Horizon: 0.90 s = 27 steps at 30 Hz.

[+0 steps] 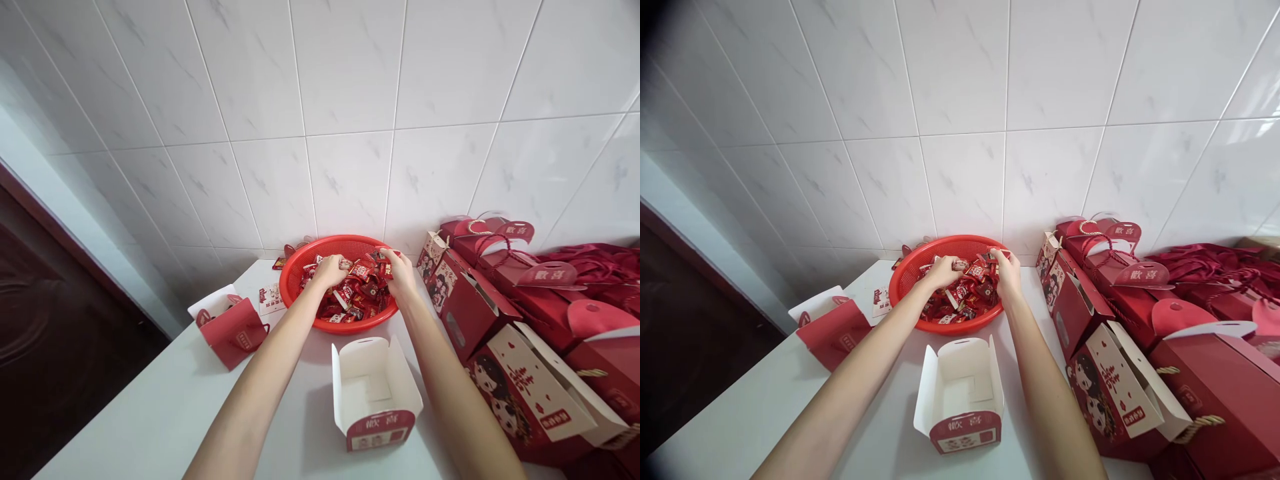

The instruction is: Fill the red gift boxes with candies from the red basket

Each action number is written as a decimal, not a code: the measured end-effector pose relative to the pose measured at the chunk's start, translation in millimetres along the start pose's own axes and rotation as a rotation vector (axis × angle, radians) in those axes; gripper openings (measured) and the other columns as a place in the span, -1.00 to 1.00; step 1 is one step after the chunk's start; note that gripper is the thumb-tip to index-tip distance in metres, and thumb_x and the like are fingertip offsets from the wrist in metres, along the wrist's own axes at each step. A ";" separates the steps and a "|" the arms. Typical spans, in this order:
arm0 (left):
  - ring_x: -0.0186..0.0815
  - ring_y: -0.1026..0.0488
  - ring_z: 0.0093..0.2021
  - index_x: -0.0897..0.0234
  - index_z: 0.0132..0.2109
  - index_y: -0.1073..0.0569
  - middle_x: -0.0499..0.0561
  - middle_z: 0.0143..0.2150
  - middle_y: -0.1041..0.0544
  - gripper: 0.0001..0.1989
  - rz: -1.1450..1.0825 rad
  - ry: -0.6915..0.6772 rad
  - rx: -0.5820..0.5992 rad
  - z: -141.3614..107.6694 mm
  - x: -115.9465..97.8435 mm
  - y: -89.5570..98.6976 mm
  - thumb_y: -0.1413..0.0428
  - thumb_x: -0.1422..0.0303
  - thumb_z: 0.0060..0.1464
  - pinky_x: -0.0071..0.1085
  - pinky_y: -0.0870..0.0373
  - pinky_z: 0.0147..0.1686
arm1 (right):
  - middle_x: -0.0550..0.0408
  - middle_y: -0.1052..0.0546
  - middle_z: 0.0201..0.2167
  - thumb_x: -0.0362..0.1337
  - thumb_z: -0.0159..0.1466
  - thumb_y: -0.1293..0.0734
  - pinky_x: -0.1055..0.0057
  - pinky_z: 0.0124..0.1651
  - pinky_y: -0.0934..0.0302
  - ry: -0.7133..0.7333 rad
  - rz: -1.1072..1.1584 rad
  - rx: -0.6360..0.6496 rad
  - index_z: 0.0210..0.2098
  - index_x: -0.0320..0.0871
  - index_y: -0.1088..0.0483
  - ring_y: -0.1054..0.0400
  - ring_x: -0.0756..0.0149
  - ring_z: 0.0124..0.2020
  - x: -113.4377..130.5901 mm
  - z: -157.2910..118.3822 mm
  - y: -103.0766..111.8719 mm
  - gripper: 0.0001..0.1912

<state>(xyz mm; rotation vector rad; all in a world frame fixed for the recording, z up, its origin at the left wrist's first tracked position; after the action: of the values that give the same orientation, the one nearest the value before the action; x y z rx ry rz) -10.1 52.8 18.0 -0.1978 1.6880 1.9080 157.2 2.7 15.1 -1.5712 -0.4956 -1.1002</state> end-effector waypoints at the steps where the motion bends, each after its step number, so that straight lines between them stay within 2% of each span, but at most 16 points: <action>1: -0.11 -0.52 -0.14 0.30 -0.23 -0.54 0.10 -0.24 -0.61 -0.86 0.016 0.019 -0.026 -0.1 1.7 1.4 -0.17 0.51 0.00 -0.34 -0.36 -0.16 | 0.15 -0.57 -0.48 -0.25 -0.10 -0.46 0.39 -0.44 -0.33 0.001 -0.011 0.007 -0.45 -0.14 -0.47 -0.45 0.29 -0.46 -0.4 0.2 0.1 -0.81; 4: -0.01 -0.45 0.08 0.34 0.10 -0.46 0.26 0.06 -0.54 -0.56 0.043 0.050 -0.088 -1.3 3.2 5.9 -0.17 0.51 0.04 -0.21 -0.35 0.03 | 0.14 -0.57 -0.48 -0.24 -0.10 -0.46 0.40 -0.47 -0.32 -0.001 -0.030 0.004 -0.45 -0.14 -0.47 -0.44 0.30 -0.47 -1.1 0.4 0.6 -0.80; 5: 0.00 -0.42 0.14 0.35 0.16 -0.43 0.29 0.12 -0.50 -0.52 0.044 0.041 -0.094 -1.8 1.3 6.9 -0.16 0.50 0.05 -0.18 -0.33 0.09 | 0.14 -0.57 -0.48 -0.25 -0.10 -0.46 0.41 -0.47 -0.31 -0.001 -0.028 -0.003 -0.46 -0.14 -0.47 -0.44 0.30 -0.47 -0.9 0.2 0.7 -0.81; 7: -0.03 -0.38 0.19 0.34 0.15 -0.46 0.26 0.16 -0.48 -0.55 0.035 -0.013 -0.070 -2.9 -6.2 6.8 -0.13 0.51 0.08 -0.19 -0.28 0.18 | 0.14 -0.58 -0.49 -0.26 -0.11 -0.45 0.42 -0.49 -0.31 -0.003 -0.017 -0.011 -0.46 -0.14 -0.48 -0.44 0.29 -0.45 -0.3 -0.3 0.2 -0.81; 9: -0.13 -0.43 0.15 0.29 0.04 -0.55 0.15 0.09 -0.54 -0.65 0.008 -0.102 0.023 -4.6 -16.6 1.8 -0.11 0.51 0.10 -0.29 -0.29 0.18 | 0.14 -0.58 -0.50 -0.27 -0.11 -0.44 0.43 -0.51 -0.30 -0.008 -0.008 -0.011 -0.47 -0.15 -0.48 -0.45 0.28 -0.45 0.4 -0.7 -0.6 -0.82; 12: -0.23 -0.56 -0.08 0.24 -0.18 -0.64 -0.02 -0.16 -0.66 -0.75 -0.032 -0.206 0.267 -9.6 -28.1 -14.4 -0.14 0.52 0.02 -0.44 -0.41 0.00 | 0.15 -0.57 -0.52 -0.26 -0.10 -0.44 0.44 -0.55 -0.28 -0.020 -0.014 -0.004 -0.46 -0.14 -0.48 -0.44 0.29 -0.49 0.3 -0.4 -0.9 -0.82; 14: -0.24 -0.59 -0.20 0.24 -0.30 -0.66 -0.06 -0.30 -0.66 -0.80 -0.035 -0.225 0.418 -13.8 -29.8 -25.7 -0.17 0.54 -0.08 -0.46 -0.45 -0.12 | 0.15 -0.57 -0.51 -0.26 -0.09 -0.45 0.44 -0.55 -0.28 -0.017 -0.025 0.001 -0.46 -0.14 -0.48 -0.44 0.29 -0.49 -0.2 0.5 -0.5 -0.82; 16: -0.24 -0.59 -0.25 0.23 -0.35 -0.66 -0.07 -0.34 -0.66 -0.82 -0.032 -0.219 0.517 -17.1 -28.5 -33.8 -0.21 0.51 -0.13 -0.46 -0.45 -0.20 | 0.15 -0.58 -0.49 -0.26 -0.09 -0.46 0.44 -0.53 -0.28 -0.006 -0.026 0.004 -0.45 -0.14 -0.48 -0.45 0.30 -0.48 -0.7 1.5 0.3 -0.81; 18: -0.23 -0.59 -0.25 0.20 -0.32 -0.66 -0.08 -0.31 -0.67 -0.82 -0.035 -0.216 0.593 -19.7 -27.9 -39.4 -0.26 0.46 -0.18 -0.47 -0.45 -0.25 | 0.15 -0.58 -0.48 -0.26 -0.10 -0.47 0.44 -0.51 -0.29 -0.003 -0.027 0.001 -0.45 -0.14 -0.48 -0.45 0.30 -0.48 -1.5 2.2 1.2 -0.80; 22: -0.18 -0.57 -0.18 0.14 -0.20 -0.65 -0.08 -0.18 -0.67 -0.64 0.033 -0.238 0.722 -24.5 -31.1 -48.1 -0.35 0.37 -0.29 -0.45 -0.42 -0.26 | 0.13 -0.58 -0.48 -0.25 -0.09 -0.48 0.43 -0.50 -0.30 -0.004 -0.031 0.011 -0.44 -0.14 -0.47 -0.48 0.26 -0.44 -2.5 1.6 1.0 -0.79; 24: -0.16 -0.56 -0.17 0.14 -0.14 -0.64 -0.05 -0.15 -0.66 -0.58 0.095 -0.248 0.751 -26.1 -33.4 -51.6 -0.34 0.38 -0.28 -0.43 -0.41 -0.27 | 0.12 -0.58 -0.47 -0.26 -0.09 -0.47 0.44 -0.51 -0.29 0.004 -0.026 0.013 -0.45 -0.15 -0.47 -0.48 0.25 -0.43 -2.1 0.5 0.5 -0.81; 27: -0.15 -0.55 -0.25 0.20 -0.18 -0.62 -0.02 -0.24 -0.65 -0.62 0.139 -0.245 0.749 -27.4 -35.3 -54.3 -0.32 0.42 -0.28 -0.40 -0.39 -0.32 | 0.14 -0.57 -0.52 -0.26 -0.09 -0.45 0.44 -0.54 -0.29 -0.004 -0.029 0.007 -0.46 -0.15 -0.48 -0.45 0.29 -0.49 -2.4 -0.9 0.1 -0.83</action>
<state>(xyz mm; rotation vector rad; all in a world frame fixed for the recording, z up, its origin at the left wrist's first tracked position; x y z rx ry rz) 39.4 17.4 -17.3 0.4337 2.1384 1.1993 155.7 2.4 13.0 -1.5644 -0.5255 -1.1166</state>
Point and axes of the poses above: each hand's wrist, its own z-axis towards the middle knuckle, its own y-axis out of the back of the hand, x = y × z, the point moved 5 cm from there along z, towards the middle knuckle
